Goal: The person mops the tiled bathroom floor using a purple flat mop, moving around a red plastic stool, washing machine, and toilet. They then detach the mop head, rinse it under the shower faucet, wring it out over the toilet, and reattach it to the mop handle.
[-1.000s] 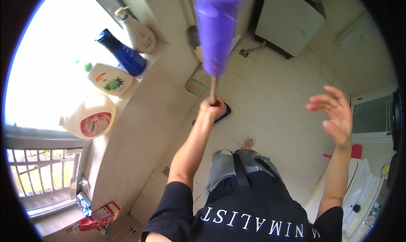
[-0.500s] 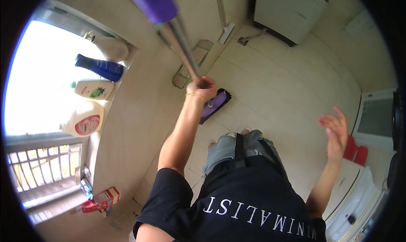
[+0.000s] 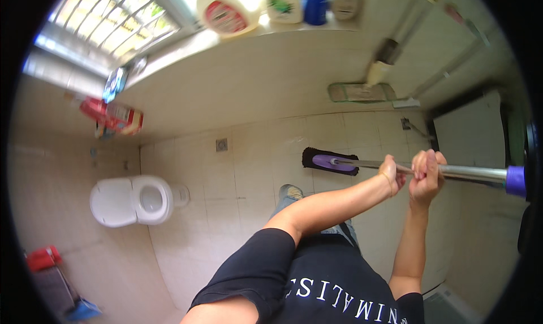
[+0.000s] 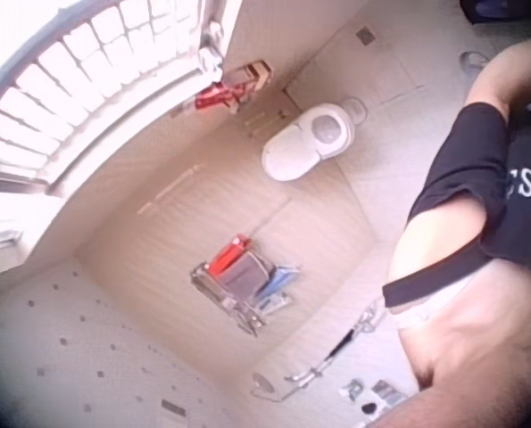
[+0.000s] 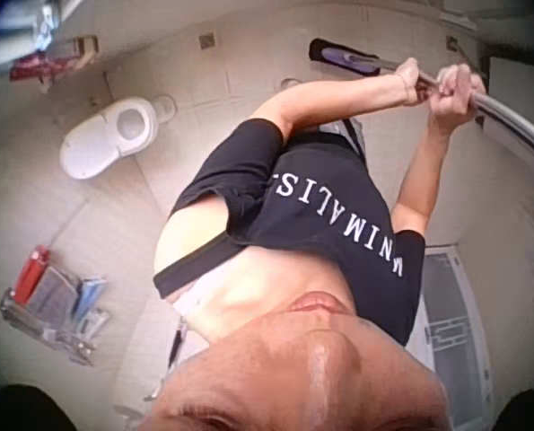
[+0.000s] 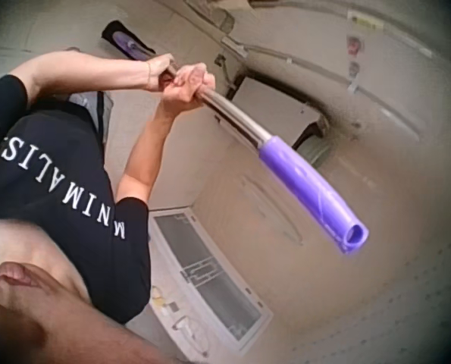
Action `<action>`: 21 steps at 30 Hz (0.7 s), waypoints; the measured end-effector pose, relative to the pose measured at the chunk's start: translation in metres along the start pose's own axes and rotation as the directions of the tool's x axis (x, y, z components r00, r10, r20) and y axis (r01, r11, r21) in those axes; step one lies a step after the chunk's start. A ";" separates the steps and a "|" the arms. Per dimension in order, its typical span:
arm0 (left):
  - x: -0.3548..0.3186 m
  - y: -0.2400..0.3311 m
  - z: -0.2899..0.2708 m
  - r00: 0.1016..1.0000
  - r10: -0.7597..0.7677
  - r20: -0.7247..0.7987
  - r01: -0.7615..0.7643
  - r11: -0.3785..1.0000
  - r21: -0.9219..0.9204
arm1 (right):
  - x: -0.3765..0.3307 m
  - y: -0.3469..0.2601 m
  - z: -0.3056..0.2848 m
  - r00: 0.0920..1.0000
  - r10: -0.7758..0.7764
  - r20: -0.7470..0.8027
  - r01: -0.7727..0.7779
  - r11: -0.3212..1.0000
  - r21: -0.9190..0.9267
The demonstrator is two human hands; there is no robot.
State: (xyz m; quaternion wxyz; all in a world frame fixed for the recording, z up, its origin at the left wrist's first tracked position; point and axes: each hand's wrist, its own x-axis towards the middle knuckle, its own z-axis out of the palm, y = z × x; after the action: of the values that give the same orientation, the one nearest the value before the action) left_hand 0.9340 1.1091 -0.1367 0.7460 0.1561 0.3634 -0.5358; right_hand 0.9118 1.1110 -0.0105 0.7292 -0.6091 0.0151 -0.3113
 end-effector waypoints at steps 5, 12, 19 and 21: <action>-0.066 0.009 -0.100 0.953 0.254 0.167 -0.304 0.812 0.498 | -0.011 -0.019 0.027 0.988 -0.049 0.147 0.055 0.998 -0.037; -0.148 -0.011 -0.492 -0.078 0.824 -0.561 -0.197 0.539 0.819 | -0.039 -0.076 0.058 0.851 0.038 0.523 -0.167 0.965 0.200; -0.285 -0.251 -0.565 -0.267 0.175 -0.948 -0.418 0.865 0.277 | -0.083 -0.117 0.056 0.735 0.107 0.670 -0.368 0.892 0.262; -0.276 -0.312 -0.565 -0.257 0.098 -0.961 -0.472 0.855 0.214 | -0.106 -0.127 0.086 0.683 0.095 0.724 -0.415 0.866 0.278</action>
State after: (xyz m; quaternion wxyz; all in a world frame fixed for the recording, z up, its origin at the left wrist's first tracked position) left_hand 0.3928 1.5320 -0.2800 0.3179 0.4928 0.8097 0.0211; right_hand 0.8061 1.2287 0.0878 0.8317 -0.4994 -0.2376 0.0497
